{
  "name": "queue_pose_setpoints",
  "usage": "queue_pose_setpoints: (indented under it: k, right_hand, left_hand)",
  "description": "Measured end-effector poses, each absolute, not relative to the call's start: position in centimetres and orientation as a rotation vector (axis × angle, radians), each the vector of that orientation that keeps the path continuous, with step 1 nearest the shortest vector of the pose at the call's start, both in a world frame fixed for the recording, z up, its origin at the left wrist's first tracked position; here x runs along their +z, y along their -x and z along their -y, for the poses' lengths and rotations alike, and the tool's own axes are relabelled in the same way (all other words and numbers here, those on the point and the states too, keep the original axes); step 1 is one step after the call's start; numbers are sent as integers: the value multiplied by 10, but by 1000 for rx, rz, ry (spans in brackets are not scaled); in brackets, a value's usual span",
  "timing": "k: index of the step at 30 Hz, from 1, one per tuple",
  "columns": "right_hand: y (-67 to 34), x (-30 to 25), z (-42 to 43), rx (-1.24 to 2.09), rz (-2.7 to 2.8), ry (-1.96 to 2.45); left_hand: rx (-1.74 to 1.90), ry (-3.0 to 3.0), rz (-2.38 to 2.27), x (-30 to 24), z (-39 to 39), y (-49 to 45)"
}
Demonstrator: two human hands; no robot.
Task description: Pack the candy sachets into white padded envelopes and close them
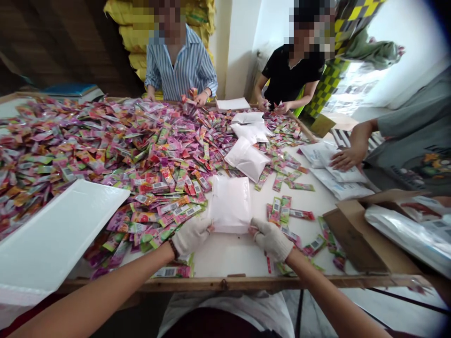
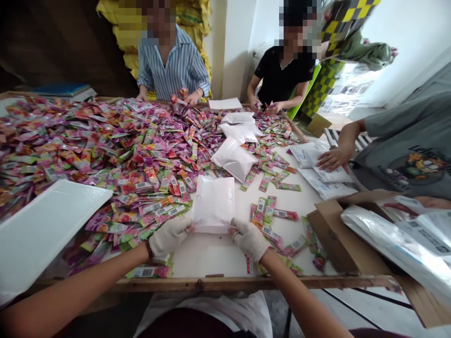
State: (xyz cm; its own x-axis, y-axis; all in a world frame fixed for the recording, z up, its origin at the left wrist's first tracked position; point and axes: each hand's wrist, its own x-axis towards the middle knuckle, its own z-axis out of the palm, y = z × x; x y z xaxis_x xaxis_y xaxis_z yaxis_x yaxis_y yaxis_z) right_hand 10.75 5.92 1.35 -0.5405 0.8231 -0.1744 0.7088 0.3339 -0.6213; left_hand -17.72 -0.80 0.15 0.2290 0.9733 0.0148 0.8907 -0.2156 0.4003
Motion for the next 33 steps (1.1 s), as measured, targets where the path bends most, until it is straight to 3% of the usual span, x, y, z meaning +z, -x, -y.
queue_pose_setpoints:
  k: [6, 9, 12, 17, 22, 28, 33]
  right_hand:
    - [-85, 4, -84, 982, 2250, 1768]
    - [-80, 6, -89, 1074, 2174, 1819]
    - [-82, 10, -92, 1212, 2102, 1794]
    - [-99, 12, -96, 1445, 1924, 1789]
    - [-105, 7, -97, 1516, 1760, 1741]
    - [-87, 7, -114, 1091, 1864, 1535]
    - [-89, 25, -130, 826, 1651, 1642]
  left_hand:
    - [-37, -1840, -2069, 41, -34, 160]
    - [101, -2112, -2129, 48, -43, 144]
    - [325, -2437, -1899, 33, -45, 121]
    - [290, -2451, -1913, -8, -44, 100]
    - [248, -2474, -1923, -15, -44, 102]
    - [269, -2461, -1933, -12, -45, 100]
    - [323, -2435, -1990, -16, -49, 101]
